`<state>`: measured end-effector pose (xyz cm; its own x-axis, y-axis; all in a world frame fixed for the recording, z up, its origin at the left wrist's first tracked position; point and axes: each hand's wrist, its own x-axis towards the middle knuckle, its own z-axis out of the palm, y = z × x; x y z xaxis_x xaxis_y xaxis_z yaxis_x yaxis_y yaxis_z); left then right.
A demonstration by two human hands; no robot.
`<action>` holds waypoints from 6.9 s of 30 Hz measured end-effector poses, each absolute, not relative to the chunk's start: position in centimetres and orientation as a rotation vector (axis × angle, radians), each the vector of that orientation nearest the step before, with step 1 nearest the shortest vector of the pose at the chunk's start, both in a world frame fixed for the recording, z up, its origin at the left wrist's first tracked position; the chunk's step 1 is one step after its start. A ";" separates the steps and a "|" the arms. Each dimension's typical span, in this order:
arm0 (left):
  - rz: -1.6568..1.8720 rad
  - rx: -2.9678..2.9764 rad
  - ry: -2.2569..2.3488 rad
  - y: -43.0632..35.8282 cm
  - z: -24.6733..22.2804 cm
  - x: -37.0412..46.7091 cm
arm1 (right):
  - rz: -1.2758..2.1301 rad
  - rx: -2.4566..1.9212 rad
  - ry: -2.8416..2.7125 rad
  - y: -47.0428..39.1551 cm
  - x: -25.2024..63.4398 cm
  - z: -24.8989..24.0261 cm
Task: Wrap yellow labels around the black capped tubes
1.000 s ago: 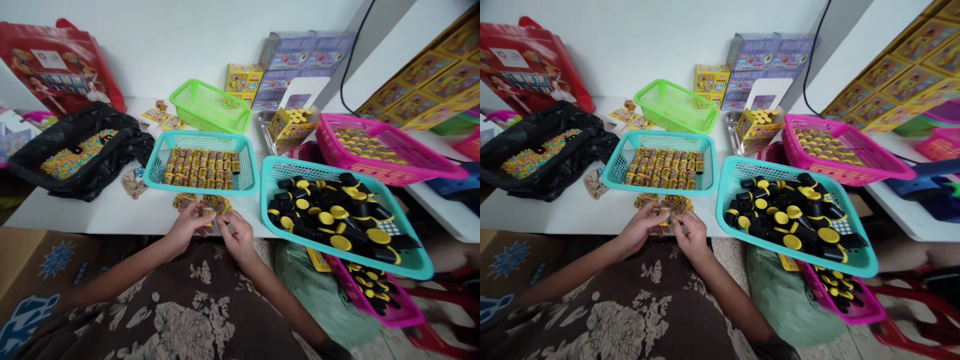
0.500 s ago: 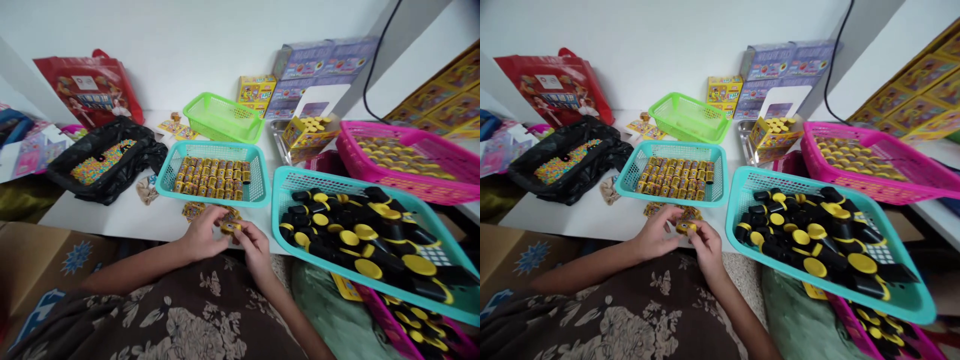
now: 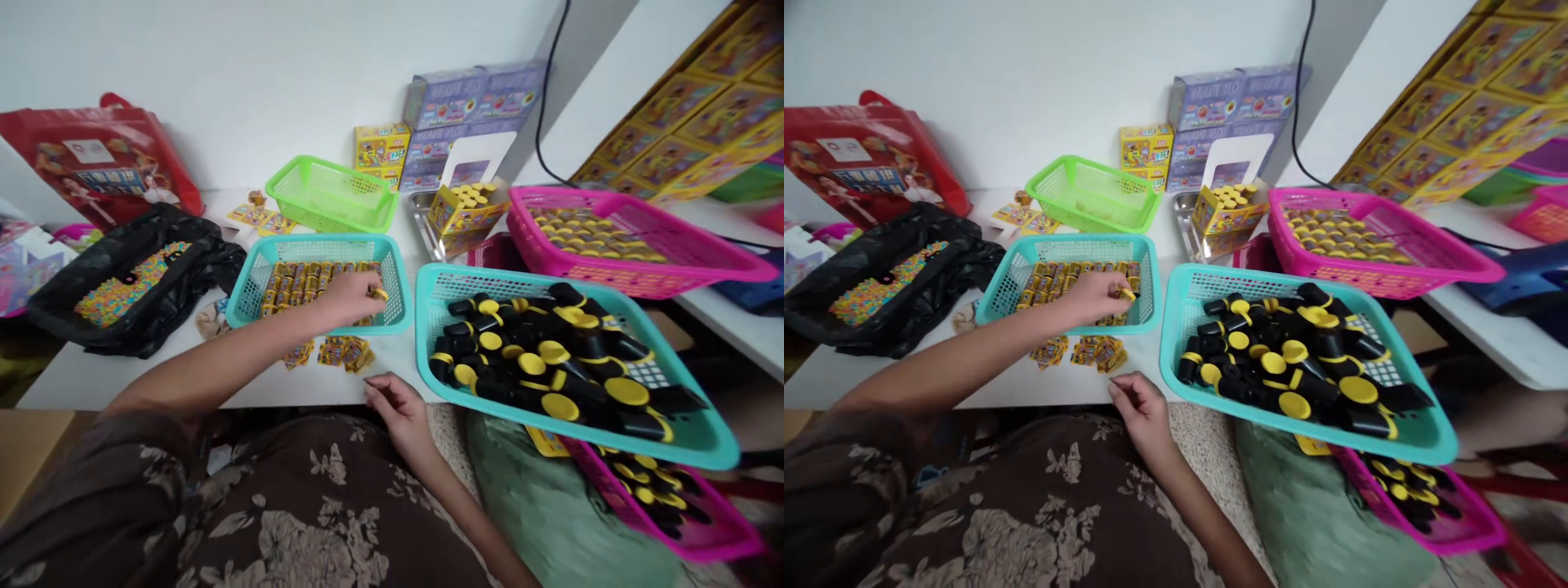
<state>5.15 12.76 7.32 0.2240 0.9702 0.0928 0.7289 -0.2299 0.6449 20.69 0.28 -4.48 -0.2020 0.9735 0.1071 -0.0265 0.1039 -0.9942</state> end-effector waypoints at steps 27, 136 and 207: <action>1.535 1.405 1.902 -0.6 0.6 -4.6 | 1.162 -1.074 -1.625 1.0 20.9 -5.2; 1.104 0.959 1.070 -2.5 0.2 -2.3 | 1.600 -0.965 -1.909 5.2 16.2 4.4; 1.296 0.487 0.881 -3.1 0.6 -0.5 | 1.441 -0.832 -1.424 2.2 14.0 -0.8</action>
